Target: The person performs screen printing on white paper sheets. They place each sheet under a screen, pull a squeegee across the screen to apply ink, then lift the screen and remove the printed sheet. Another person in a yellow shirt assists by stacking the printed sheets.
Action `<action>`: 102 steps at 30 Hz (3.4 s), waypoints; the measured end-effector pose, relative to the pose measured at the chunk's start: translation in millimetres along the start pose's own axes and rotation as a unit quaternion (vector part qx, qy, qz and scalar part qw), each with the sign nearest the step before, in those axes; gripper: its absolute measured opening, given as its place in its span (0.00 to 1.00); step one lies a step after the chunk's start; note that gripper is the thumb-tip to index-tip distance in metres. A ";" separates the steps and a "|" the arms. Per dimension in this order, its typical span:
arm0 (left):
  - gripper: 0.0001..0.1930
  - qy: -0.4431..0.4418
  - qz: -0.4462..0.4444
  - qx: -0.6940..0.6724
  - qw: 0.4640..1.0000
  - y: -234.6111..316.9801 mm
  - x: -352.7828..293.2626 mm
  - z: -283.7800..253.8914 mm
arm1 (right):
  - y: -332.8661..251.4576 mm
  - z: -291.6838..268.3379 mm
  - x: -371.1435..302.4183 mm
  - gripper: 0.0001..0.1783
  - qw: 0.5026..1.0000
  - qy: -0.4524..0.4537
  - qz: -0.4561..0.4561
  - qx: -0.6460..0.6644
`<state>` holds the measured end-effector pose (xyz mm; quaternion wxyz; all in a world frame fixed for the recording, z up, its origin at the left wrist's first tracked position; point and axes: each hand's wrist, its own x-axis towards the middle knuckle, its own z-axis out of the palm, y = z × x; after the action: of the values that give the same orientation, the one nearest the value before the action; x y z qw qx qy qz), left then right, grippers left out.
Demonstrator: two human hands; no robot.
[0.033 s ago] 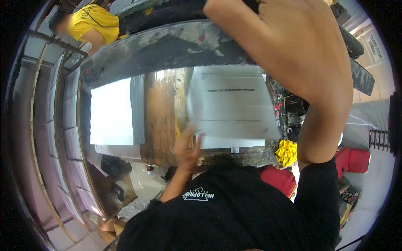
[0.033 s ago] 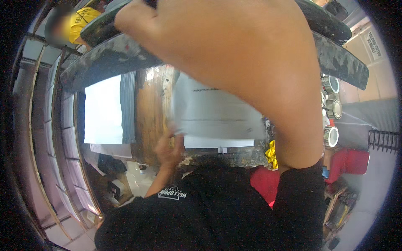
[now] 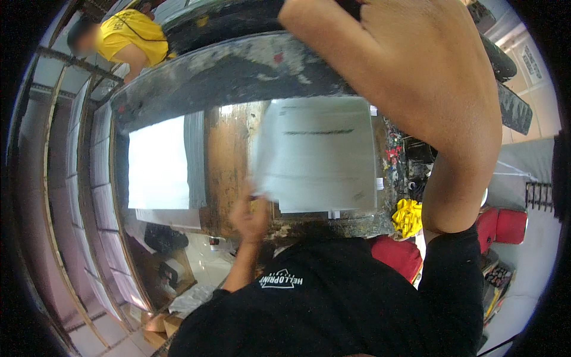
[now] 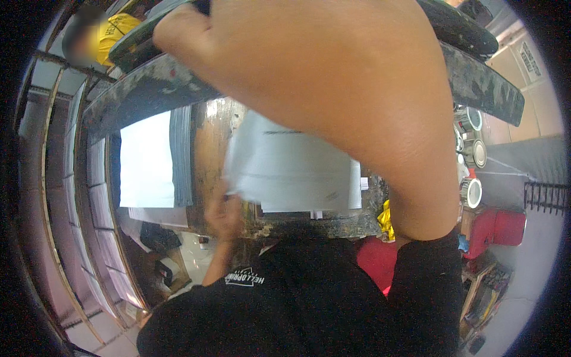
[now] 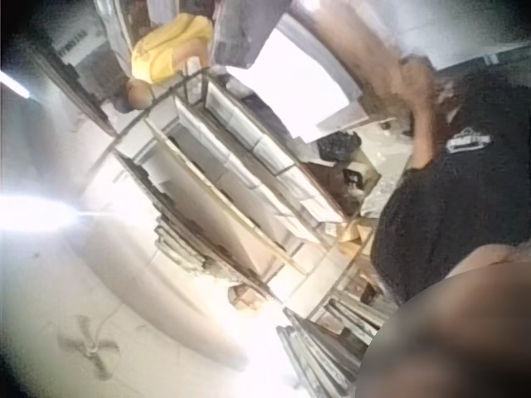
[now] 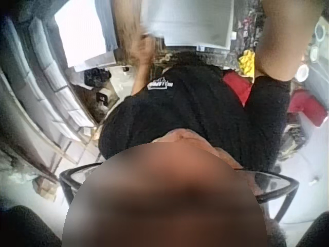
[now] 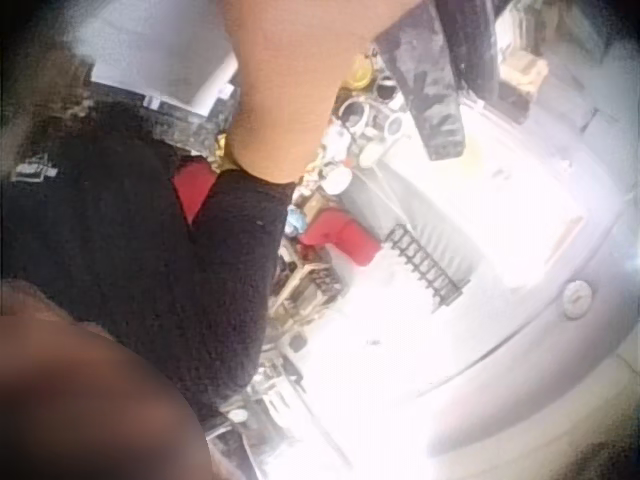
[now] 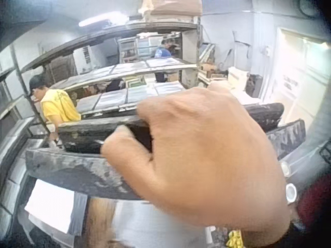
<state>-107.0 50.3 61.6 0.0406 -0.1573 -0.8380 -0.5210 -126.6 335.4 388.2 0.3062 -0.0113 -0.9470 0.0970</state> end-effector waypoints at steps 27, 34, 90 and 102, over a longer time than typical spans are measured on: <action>0.63 -0.192 -0.359 -0.559 0.722 45.5 -93.9 -52.0 | -29.7 115.5 -283.3 0.25 0.960 -0.275 -0.045 -0.033; 0.76 -0.242 -0.511 -0.527 0.635 -84.3 -114.3 6.3 | -26.3 211.3 -408.6 0.25 0.955 -0.289 0.038 0.058; 0.59 -0.281 0.041 0.375 0.882 -64.4 -134.2 77.3 | -32.5 1.1 -51.9 0.20 0.999 0.003 0.007 -0.040; 0.36 -0.192 0.104 0.187 0.958 4.4 -55.3 81.9 | 13.8 4.9 -7.0 0.22 0.999 0.018 -0.045 0.001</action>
<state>-45.5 112.4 15.4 -0.0387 -0.3305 -0.8914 -0.3077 -124.3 347.5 377.7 0.3271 0.0298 -0.9408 0.0842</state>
